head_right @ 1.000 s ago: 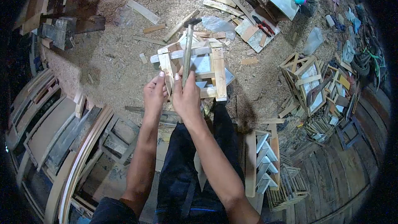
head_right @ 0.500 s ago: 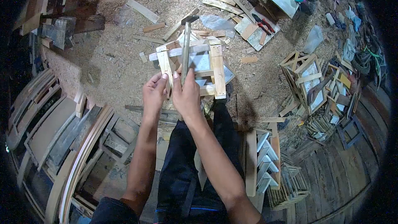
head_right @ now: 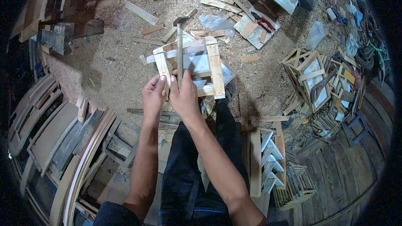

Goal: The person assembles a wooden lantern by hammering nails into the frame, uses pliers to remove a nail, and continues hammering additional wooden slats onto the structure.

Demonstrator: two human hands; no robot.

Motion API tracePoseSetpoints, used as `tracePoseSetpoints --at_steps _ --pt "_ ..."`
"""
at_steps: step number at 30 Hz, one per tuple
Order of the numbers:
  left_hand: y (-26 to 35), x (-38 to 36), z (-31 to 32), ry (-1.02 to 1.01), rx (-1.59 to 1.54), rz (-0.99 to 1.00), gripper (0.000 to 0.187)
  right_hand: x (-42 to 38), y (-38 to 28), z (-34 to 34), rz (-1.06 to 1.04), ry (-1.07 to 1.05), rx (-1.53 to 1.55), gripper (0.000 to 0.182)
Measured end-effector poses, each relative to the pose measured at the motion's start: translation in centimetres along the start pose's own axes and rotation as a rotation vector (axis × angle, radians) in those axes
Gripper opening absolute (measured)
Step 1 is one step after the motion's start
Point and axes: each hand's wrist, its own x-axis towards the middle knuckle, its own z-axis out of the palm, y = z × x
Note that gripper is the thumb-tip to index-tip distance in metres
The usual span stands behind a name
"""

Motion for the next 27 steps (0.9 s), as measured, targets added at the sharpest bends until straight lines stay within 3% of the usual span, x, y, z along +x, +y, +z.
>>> tracePoseSetpoints --at_steps 17,27 --pt "-0.3 0.1 -0.6 -0.021 0.018 -0.033 0.03 0.2 -0.3 -0.3 0.0 -0.013 -0.026 0.022" --pt "-1.1 0.6 -0.1 0.003 -0.06 0.058 0.029 0.0 -0.6 -1.0 0.043 -0.051 -0.032 0.022"
